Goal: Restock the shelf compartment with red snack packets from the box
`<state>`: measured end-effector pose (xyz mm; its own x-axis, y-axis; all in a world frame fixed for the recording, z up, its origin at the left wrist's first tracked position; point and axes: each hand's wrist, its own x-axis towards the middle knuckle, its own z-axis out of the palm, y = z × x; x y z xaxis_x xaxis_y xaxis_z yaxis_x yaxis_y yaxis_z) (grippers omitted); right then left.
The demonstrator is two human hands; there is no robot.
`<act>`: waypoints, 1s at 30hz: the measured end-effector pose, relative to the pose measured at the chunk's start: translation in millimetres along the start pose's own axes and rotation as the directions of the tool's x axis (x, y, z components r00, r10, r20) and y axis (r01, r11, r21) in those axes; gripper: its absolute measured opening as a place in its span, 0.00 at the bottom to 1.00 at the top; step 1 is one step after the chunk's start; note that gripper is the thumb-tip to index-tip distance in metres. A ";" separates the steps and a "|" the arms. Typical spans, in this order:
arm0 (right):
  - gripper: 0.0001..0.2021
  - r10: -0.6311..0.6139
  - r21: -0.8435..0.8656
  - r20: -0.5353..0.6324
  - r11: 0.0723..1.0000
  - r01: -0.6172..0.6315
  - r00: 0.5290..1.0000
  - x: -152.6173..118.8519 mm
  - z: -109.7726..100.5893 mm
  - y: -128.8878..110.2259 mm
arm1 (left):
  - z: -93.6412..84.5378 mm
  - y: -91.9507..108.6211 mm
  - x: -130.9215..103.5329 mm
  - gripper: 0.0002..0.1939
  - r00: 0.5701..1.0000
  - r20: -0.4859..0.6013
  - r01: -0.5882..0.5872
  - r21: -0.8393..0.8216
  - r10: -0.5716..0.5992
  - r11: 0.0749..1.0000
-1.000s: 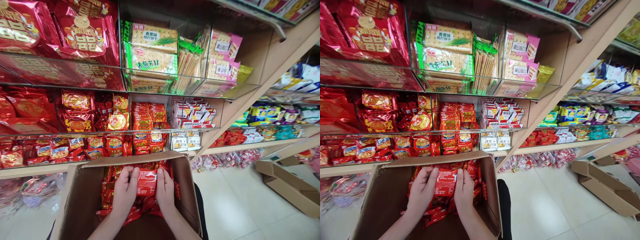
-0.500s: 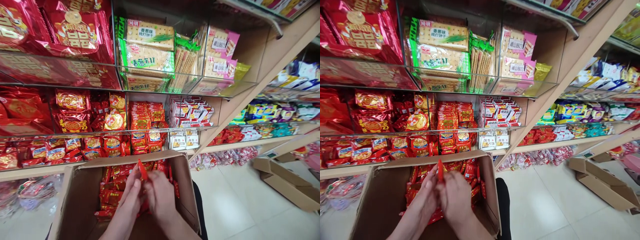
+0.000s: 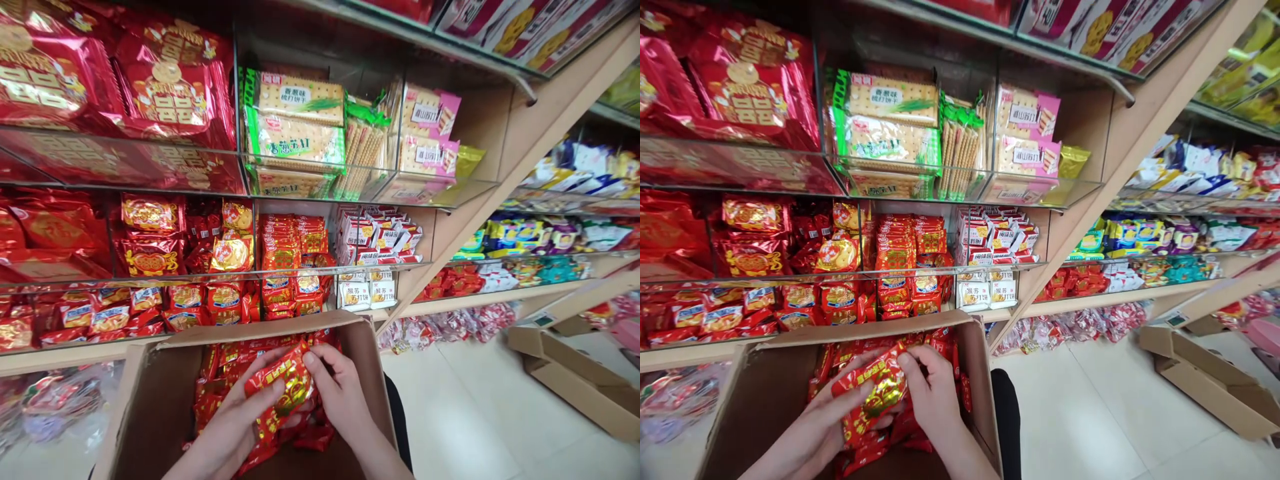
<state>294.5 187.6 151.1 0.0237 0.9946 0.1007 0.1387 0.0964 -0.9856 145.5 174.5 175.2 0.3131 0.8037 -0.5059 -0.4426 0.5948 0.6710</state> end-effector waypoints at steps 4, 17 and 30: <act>0.11 0.147 0.185 0.084 0.969 -0.160 0.986 -7.5 2.5 15.2 | -3.1 -5.4 1.7 0.21 0.982 -0.139 -0.116 0.108 0.131 0.987; 0.11 0.214 0.634 0.126 0.734 -0.245 0.969 2.1 13.4 1.2 | -2.7 1.8 9.9 0.17 0.948 -0.217 -0.232 0.025 0.232 0.972; 0.18 0.046 0.405 0.181 0.907 -0.117 0.982 -8.5 23.8 2.2 | -18.7 2.3 12.4 0.15 0.892 -0.048 -0.406 0.353 0.450 0.843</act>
<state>270.9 180.3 144.8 -0.1495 0.9883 0.0291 -0.2780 -0.0138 -0.9605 132.6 185.5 160.3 0.0398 0.9836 -0.1757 -0.2034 0.1802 0.9624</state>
